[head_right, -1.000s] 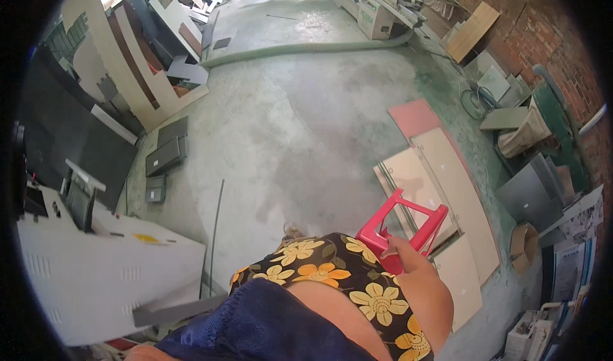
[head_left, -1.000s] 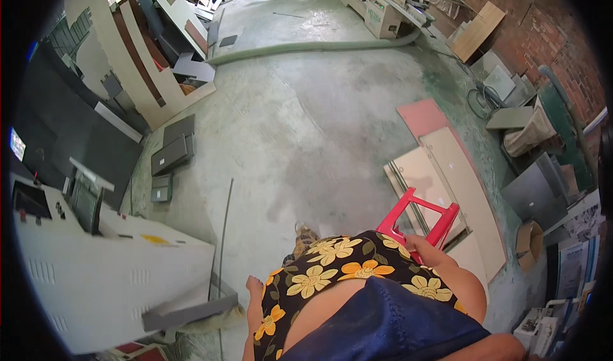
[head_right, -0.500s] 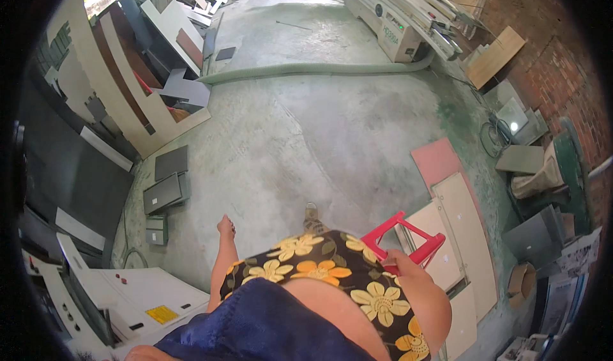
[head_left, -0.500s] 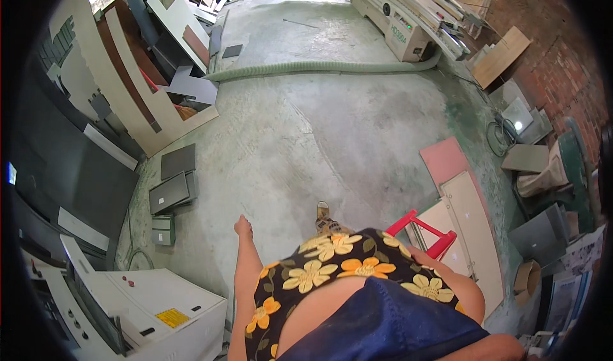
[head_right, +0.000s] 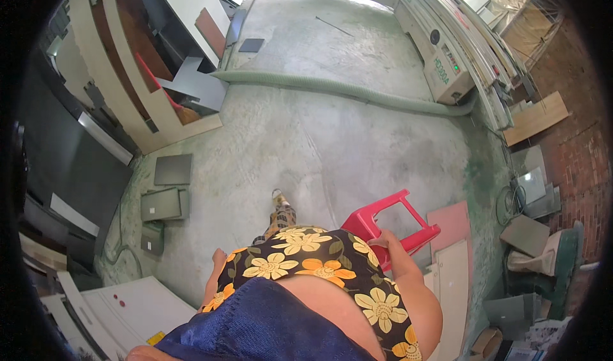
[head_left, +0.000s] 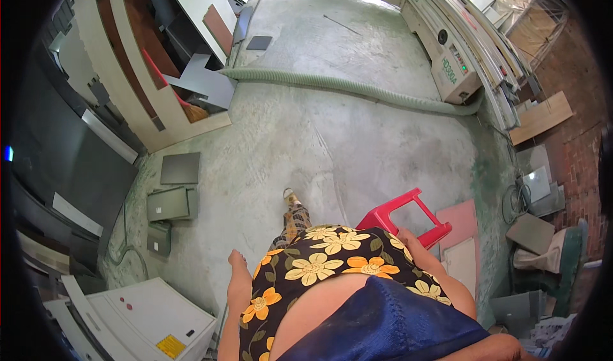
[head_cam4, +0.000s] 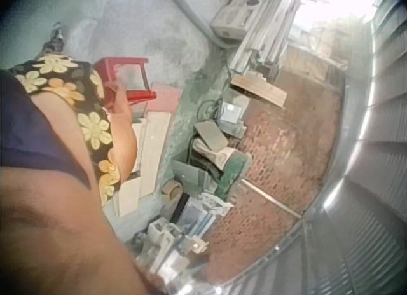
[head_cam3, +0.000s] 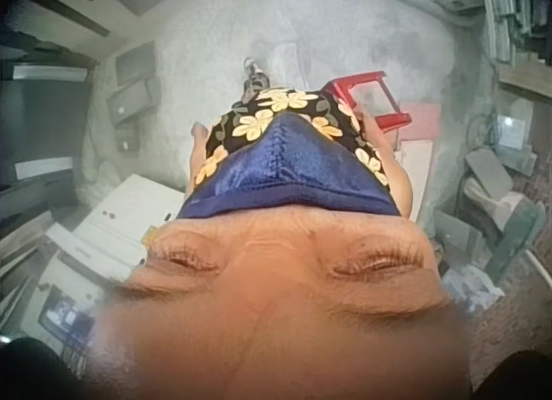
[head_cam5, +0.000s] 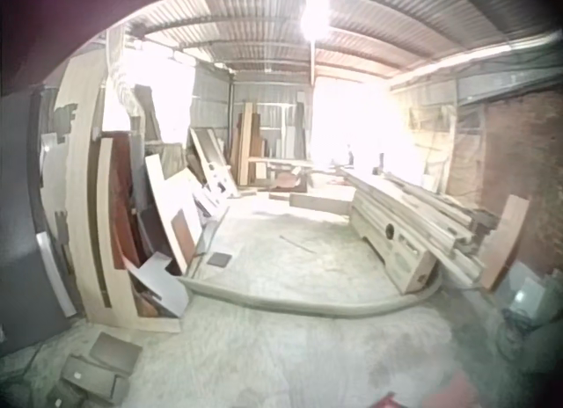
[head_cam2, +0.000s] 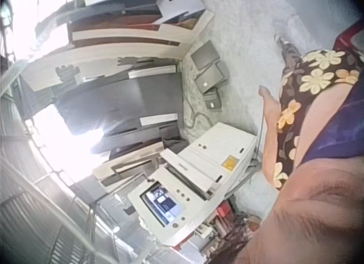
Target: The recorder uses a mallet and a metal tool to join wooden pieces on a sliding table saw within a manufacturing workshop.
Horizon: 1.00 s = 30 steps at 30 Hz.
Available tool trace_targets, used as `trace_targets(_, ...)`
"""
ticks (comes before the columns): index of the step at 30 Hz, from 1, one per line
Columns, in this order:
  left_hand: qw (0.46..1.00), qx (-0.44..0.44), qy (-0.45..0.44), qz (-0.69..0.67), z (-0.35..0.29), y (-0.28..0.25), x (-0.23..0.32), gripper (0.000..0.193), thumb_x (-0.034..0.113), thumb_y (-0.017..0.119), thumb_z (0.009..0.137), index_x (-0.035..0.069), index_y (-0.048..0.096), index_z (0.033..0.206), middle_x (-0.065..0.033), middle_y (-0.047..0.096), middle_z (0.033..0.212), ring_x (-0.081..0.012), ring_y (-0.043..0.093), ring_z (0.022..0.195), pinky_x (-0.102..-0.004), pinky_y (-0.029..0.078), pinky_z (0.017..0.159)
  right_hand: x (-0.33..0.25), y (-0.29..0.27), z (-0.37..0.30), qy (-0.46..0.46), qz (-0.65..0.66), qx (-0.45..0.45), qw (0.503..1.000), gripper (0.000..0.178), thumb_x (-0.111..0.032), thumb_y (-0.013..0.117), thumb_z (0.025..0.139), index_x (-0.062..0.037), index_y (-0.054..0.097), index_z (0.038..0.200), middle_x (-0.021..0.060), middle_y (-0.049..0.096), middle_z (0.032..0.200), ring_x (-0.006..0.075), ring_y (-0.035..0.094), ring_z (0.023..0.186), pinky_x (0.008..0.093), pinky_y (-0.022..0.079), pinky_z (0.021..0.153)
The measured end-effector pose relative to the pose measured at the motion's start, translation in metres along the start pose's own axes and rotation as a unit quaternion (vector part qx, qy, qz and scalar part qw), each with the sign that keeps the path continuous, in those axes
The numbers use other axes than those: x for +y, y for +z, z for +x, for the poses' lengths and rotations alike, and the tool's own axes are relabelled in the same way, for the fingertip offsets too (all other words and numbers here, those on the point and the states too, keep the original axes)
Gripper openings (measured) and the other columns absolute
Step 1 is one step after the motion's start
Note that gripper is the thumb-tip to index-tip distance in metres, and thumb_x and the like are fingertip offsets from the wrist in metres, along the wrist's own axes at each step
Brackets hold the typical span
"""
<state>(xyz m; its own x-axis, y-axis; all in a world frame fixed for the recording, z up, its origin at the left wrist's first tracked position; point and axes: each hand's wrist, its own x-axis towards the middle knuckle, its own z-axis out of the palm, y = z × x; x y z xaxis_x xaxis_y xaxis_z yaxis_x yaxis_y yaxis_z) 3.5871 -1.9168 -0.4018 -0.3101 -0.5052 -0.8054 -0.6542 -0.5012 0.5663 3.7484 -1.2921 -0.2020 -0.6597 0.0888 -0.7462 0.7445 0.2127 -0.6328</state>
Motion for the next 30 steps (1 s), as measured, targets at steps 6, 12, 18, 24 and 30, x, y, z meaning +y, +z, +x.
trace_targets(6, 0.999, -0.033, 0.017, 0.019, 0.080, 0.113, 0.079, 0.024, 0.032, 0.050, 0.085, 0.014, 0.047, 0.070, -0.0050, 0.046, 0.059, -0.0238, 0.038, 0.046, -0.0347, 0.032, 0.040, -0.134, -0.008, 0.108, -0.113, -0.250, 0.180, 0.945, 0.083, -0.055, 0.077, 0.054, -0.0126, 0.056, 0.122, 0.0164, 0.063, 0.112, 0.0298, 0.059, 0.106, 0.0385, 0.046, 0.089)
trace_targets(12, 0.994, -0.084, 0.072, 0.014, 0.078, 0.364, 0.257, 0.028, 0.029, 0.059, 0.083, 0.010, 0.049, 0.066, -0.0035, 0.046, 0.052, -0.0165, 0.041, 0.038, -0.0325, 0.028, 0.036, -0.247, -0.055, 0.241, 0.125, -0.274, 0.067, 0.951, 0.079, -0.053, 0.077, 0.054, -0.0115, 0.059, 0.119, 0.0156, 0.062, 0.114, 0.0286, 0.058, 0.107, 0.0399, 0.045, 0.092)
trace_targets(18, 0.980, -0.136, 0.136, 0.050, 0.094, 0.530, 0.359, 0.031, 0.029, 0.055, 0.085, 0.011, 0.046, 0.062, -0.0002, 0.040, 0.047, -0.0147, 0.038, 0.035, -0.0303, 0.027, 0.034, -0.302, -0.121, 0.350, -0.037, -0.216, 0.108, 0.970, 0.071, -0.051, 0.077, 0.056, -0.0127, 0.063, 0.114, 0.0151, 0.065, 0.107, 0.0297, 0.062, 0.100, 0.0385, 0.048, 0.085)
trace_targets(24, 0.997, -0.027, 0.056, 0.039, 0.122, 0.613, 0.383, 0.031, 0.027, 0.055, 0.086, 0.010, 0.046, 0.062, -0.0013, 0.040, 0.046, -0.0146, 0.037, 0.034, -0.0298, 0.027, 0.034, -0.514, -0.177, 0.425, -0.090, -0.168, 0.066, 0.979, 0.062, -0.049, 0.076, 0.058, -0.0105, 0.067, 0.106, 0.0154, 0.068, 0.099, 0.0288, 0.065, 0.094, 0.0366, 0.050, 0.081)
trace_targets(30, 0.998, 0.055, -0.012, 0.007, 0.148, 0.687, 0.445, 0.023, 0.023, 0.050, 0.083, 0.014, 0.043, 0.063, -0.0007, 0.038, 0.049, -0.0138, 0.034, 0.036, -0.0288, 0.024, 0.034, -0.601, -0.235, 0.582, -0.135, -0.055, 0.071, 0.987, 0.071, -0.055, 0.075, 0.057, -0.0082, 0.064, 0.110, 0.0161, 0.066, 0.103, 0.0280, 0.064, 0.096, 0.0377, 0.049, 0.082)
